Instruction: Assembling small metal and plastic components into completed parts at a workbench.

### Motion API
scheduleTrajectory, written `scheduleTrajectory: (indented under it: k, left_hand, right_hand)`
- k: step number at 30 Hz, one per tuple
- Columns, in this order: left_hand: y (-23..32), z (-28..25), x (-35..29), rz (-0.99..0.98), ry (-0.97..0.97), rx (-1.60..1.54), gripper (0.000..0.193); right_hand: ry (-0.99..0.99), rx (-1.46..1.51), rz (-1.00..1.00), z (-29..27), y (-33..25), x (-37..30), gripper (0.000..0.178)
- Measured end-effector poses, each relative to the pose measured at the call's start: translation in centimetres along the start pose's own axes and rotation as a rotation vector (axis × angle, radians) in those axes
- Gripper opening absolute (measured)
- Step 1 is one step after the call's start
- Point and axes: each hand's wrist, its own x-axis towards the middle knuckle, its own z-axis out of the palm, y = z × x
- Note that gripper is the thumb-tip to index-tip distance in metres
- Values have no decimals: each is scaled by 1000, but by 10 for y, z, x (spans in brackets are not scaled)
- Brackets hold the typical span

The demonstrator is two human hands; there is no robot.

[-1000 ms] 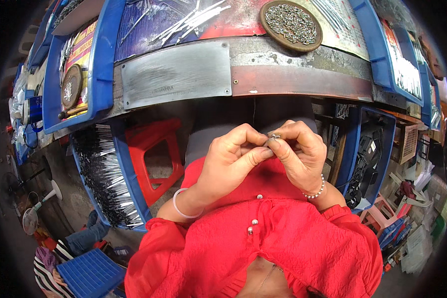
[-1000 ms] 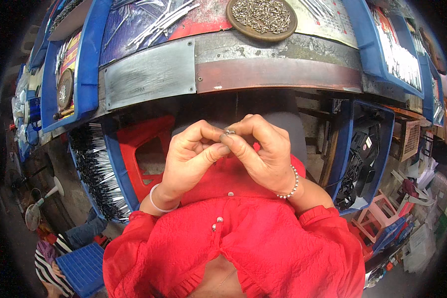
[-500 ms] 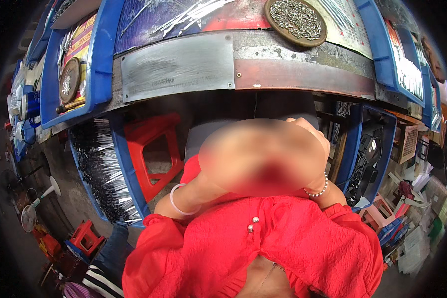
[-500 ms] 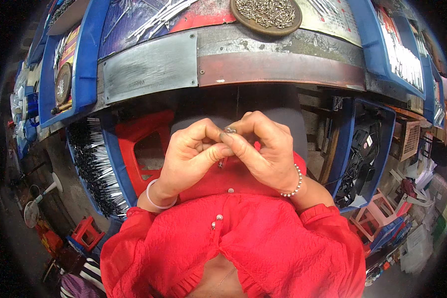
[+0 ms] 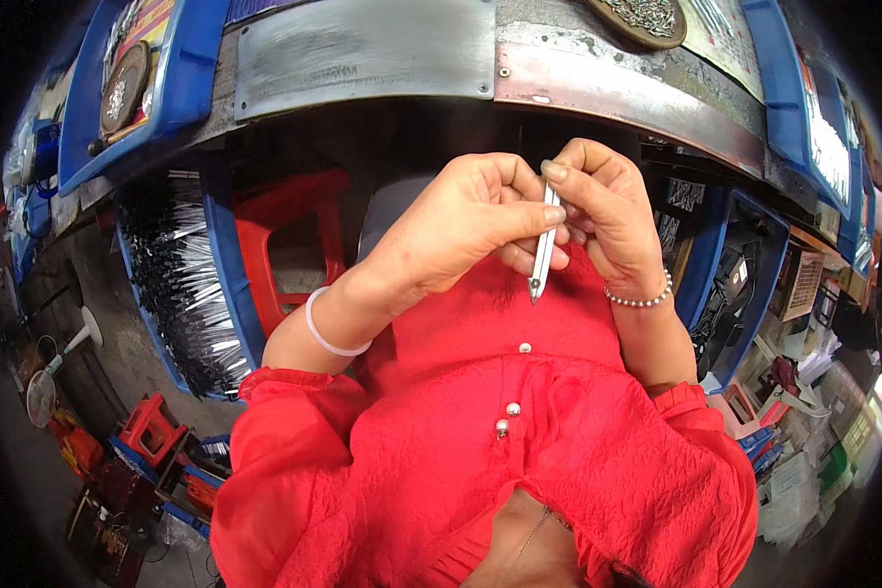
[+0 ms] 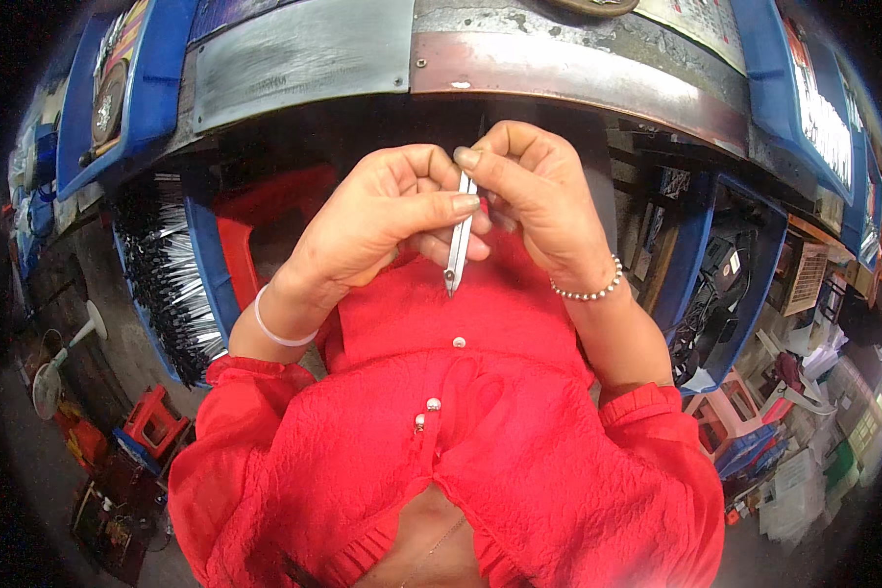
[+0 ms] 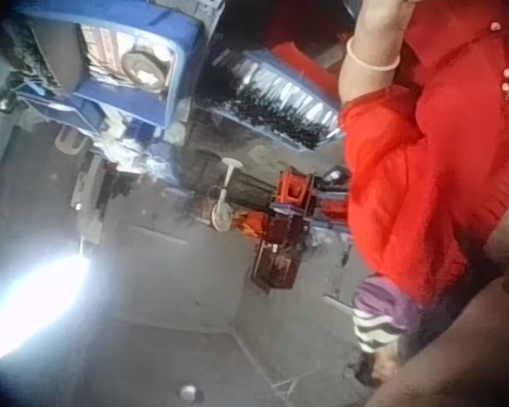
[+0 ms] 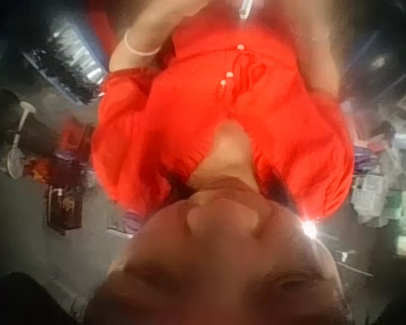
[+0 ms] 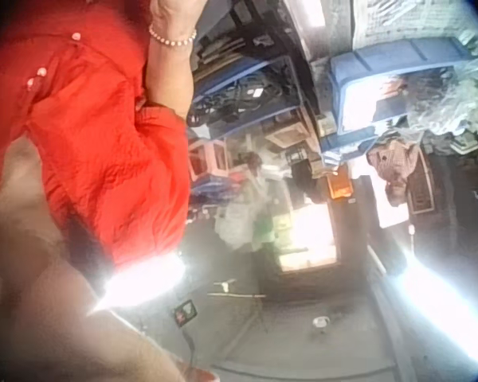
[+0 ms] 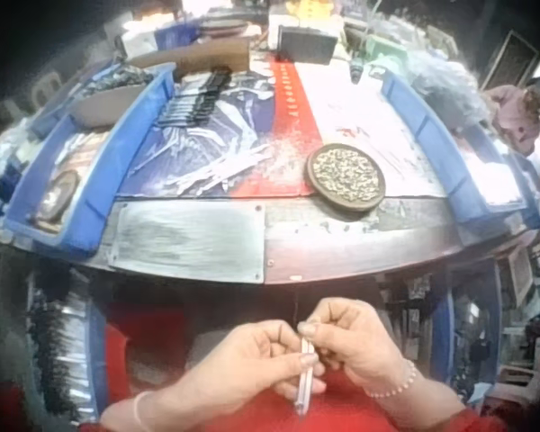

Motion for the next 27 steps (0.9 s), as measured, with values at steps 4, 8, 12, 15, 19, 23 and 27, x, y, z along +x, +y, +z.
scheduleTrajectory:
  k: [4, 8, 12, 15, 19, 23, 27]
  left_hand:
    - [-7, -5, 3, -44, 17, -94, 9]
    - [-13, -12, 3, -50, 21, -112, 9]
    - [-15, -15, 4, -63, 33, -134, 9]
    - [-13, -15, 4, -59, 37, -155, 9]
    - [-10, -13, 4, -19, 26, -174, 9]
    - [-12, 0, -4, 131, 3, -212, 9]
    - [-9, 12, -7, 130, -47, -439, 28]
  right_hand:
    - [21, 9, 51, -1, 5, 4, 16]
    - [17, 19, 83, -2, 12, 7, 17]
    - [30, 5, 92, 0, 13, 10, 16]
    - [23, -6, 83, 1, 12, 12, 16]
    - [39, -53, 60, 7, 4, 14, 17]
    - [61, -112, -82, 15, -5, 5, 14]
    - [24, -74, -162, 24, -14, -3, 14]
